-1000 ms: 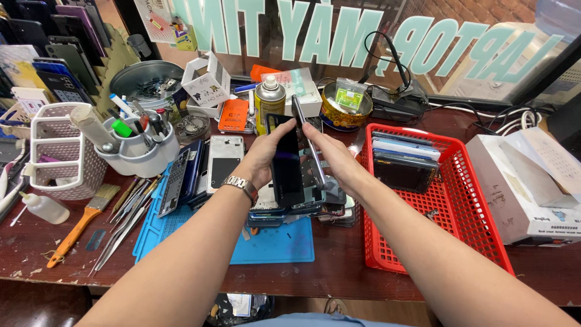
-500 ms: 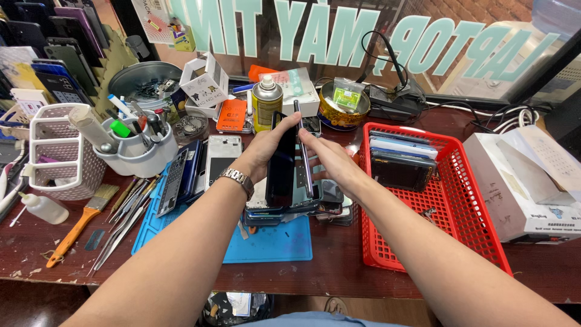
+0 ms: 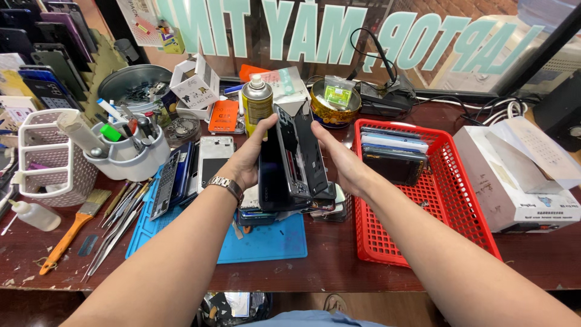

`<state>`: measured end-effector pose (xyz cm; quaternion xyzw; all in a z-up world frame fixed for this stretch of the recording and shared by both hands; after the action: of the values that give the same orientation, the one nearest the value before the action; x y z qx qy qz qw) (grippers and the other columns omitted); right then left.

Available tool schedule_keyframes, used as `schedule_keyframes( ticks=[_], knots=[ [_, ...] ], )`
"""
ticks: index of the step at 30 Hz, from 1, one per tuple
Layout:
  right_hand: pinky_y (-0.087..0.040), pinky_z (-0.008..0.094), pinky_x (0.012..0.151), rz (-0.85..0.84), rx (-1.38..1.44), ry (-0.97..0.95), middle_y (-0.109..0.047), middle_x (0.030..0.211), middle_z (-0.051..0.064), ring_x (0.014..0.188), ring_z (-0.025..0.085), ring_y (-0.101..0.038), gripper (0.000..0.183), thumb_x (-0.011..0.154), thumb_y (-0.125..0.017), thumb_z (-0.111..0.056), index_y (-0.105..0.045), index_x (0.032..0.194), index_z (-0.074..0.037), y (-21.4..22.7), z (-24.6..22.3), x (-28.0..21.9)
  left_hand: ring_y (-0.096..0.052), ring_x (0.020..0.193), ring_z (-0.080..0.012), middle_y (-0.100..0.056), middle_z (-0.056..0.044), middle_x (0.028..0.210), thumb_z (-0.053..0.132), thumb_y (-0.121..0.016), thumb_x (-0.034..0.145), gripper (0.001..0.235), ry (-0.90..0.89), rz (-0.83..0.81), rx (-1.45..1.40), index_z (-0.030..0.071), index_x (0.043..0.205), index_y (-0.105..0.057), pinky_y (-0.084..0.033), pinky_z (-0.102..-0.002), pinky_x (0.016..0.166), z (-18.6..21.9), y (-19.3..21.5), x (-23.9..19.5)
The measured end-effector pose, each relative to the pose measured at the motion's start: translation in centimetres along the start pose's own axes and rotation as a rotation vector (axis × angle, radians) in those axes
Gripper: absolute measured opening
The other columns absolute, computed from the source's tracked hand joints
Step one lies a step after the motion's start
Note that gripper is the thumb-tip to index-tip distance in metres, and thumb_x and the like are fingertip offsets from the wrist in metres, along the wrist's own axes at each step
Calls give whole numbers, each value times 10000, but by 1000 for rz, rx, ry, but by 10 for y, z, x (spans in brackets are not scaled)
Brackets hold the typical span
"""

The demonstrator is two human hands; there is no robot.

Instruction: The person picks up multiple mobile phones from a pile on a workbench, turns them over to inspect both sides, and places them into a red plastic basket. The process is repeated for several phones of different colors and models.

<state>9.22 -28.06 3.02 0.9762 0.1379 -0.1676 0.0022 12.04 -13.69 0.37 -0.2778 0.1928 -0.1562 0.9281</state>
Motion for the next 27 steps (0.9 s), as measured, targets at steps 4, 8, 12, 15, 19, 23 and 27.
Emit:
schedule_keyframes(
  ticks=[4, 8, 12, 15, 19, 23, 27],
  knots=[
    [-563, 346, 783, -7, -64, 23, -691, 1057, 37, 967, 148, -649, 780, 830, -523, -743, -699, 1188, -72, 3, -8, -3, -741, 876, -170, -768, -43, 993, 586, -749, 757, 595, 18, -87, -93, 103, 1102, -714, -627, -338, 822, -4, -10, 0],
    [-549, 377, 769, 38, -219, 25, -675, 1057, 59, 953, 187, -621, 769, 814, -618, -700, -670, 1207, -41, 2, -2, -1, -739, 866, -182, -755, -53, 982, 603, -764, 762, 609, 57, -71, -5, 96, 1093, -698, -631, -343, 815, -19, -16, 15],
    [-545, 396, 769, 70, -129, -45, -670, 1031, 71, 946, 199, -639, 769, 803, -634, -687, -672, 1196, -26, 3, 6, -2, -704, 836, -212, -713, -68, 986, 706, -705, 800, 692, 62, -39, 91, 86, 1105, -675, -613, -385, 781, -25, -23, 29],
    [-554, 407, 812, 16, 115, -9, -675, 1033, 71, 952, 206, -661, 750, 819, -586, -681, -664, 1213, -48, 3, -3, -13, -709, 839, -257, -699, -101, 975, 823, -502, 808, 822, 33, -16, 2, 81, 1128, -652, -612, -424, 772, -17, -22, 25],
    [-583, 428, 900, -119, 601, 47, -686, 1050, 125, 962, 245, -681, 754, 924, -516, -686, -640, 1223, -5, 4, -20, -35, -716, 896, -295, -709, -176, 1005, 881, -276, 827, 1024, -72, -133, -197, 32, 1266, -643, -617, -462, 843, 6, -26, 6],
    [-571, 426, 875, -104, 734, 75, -699, 1064, 110, 954, 245, -682, 736, 928, -488, -697, -645, 1230, -44, 11, -20, -37, -709, 934, -283, -702, -180, 1031, 888, -251, 878, 1076, -153, -224, -270, -14, 1337, -616, -613, -499, 897, 17, -38, -3],
    [-563, 388, 819, -289, 856, 113, -690, 1035, 140, 917, 246, -668, 797, 933, -557, -726, -613, 1233, 10, 9, -17, -28, -715, 922, -285, -710, -168, 1006, 877, -279, 866, 1043, -166, -241, -268, -3, 1301, -632, -611, -501, 896, 20, -41, -4]
  ],
)
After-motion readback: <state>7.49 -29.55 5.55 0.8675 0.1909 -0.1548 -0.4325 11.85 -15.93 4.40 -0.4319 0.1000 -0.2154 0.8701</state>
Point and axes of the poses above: each hand's wrist, its own x-axis towards the middle knuckle, its own y-axis out of the back of the hand, z = x × y, the point moved 10 cm from there along x, towards the middle knuckle
